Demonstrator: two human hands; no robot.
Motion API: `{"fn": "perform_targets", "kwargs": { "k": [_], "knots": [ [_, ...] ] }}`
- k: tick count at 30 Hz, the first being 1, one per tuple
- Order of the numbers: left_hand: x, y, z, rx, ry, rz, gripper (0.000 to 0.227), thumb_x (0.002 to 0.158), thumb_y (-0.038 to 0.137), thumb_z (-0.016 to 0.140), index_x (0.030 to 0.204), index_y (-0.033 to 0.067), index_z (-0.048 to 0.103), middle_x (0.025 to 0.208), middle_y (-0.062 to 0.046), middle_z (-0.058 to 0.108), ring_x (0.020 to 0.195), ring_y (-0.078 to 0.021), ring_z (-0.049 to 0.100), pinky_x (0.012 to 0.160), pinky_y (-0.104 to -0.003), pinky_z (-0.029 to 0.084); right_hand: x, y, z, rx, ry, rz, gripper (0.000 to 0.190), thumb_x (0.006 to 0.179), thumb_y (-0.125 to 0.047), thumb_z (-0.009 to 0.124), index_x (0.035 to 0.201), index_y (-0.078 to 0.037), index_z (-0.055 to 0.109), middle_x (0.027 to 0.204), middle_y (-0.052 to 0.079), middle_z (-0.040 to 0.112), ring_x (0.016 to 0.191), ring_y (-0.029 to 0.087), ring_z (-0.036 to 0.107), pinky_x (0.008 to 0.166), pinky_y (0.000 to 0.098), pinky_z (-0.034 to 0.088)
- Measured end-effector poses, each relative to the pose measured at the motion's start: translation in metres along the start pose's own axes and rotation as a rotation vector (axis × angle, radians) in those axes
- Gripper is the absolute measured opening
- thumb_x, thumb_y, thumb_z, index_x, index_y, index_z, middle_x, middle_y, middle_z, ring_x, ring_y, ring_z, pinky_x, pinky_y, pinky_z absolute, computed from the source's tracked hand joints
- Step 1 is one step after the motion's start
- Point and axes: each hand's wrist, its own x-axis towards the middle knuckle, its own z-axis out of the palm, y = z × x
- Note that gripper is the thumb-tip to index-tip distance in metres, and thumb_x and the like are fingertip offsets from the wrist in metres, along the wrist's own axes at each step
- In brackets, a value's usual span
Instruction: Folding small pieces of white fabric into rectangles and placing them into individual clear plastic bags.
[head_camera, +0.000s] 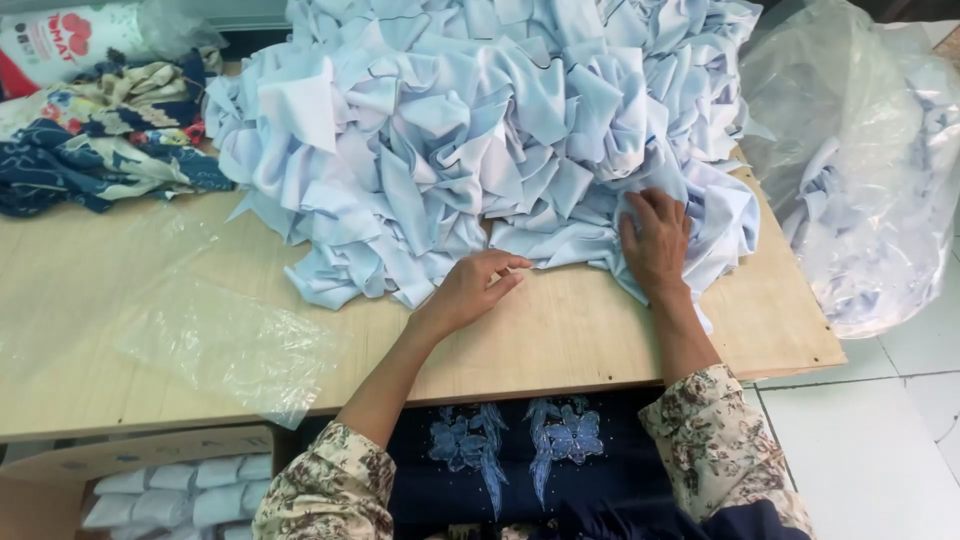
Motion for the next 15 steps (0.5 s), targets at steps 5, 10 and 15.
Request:
{"fn": "perform_targets", "kwargs": {
  "k": [5, 10, 15],
  "knots": [
    [0.024, -0.04, 0.008, -0.101, 0.06, -0.091, 0.025, 0.097, 0.014, 0.067, 0.12, 0.009, 0.074, 0.105, -0.019, 0.075, 0.094, -0.0329, 0.075, 0.078, -0.041, 0.06, -0.004, 0.031, 0.012, -0.023, 0.058, 0.383, 0.044, 0.083, -0.006, 0.066, 0.123, -0.023, 0.071, 0.117, 0.003, 0.059, 0.108, 0.029, 0.058, 0.085, 0.0475, 0.046],
    [0.025, -0.071, 0.006, -0.374, 0.128, -0.22, 0.025, 0.101, 0.012, 0.062, 0.123, 0.0088, 0.073, 0.101, -0.012, 0.075, 0.09, -0.019, 0.074, 0.076, -0.027, 0.06, 0.028, -0.004, -0.003, -0.104, 0.129, 0.313, 0.045, 0.085, -0.008, 0.071, 0.127, -0.021, 0.068, 0.118, 0.004, 0.057, 0.107, 0.027, 0.056, 0.087, 0.0451, 0.041],
    [0.023, -0.067, 0.004, -0.553, 0.182, -0.222, 0.025, 0.099, 0.008, 0.063, 0.123, 0.0046, 0.071, 0.098, -0.011, 0.074, 0.09, -0.0171, 0.073, 0.073, -0.023, 0.06, 0.074, -0.037, 0.004, 0.188, 0.064, 0.32, 0.062, 0.091, -0.009, 0.074, 0.147, -0.014, 0.048, 0.141, 0.014, 0.046, 0.13, 0.037, 0.049, 0.096, 0.0506, 0.041]
  ]
}}
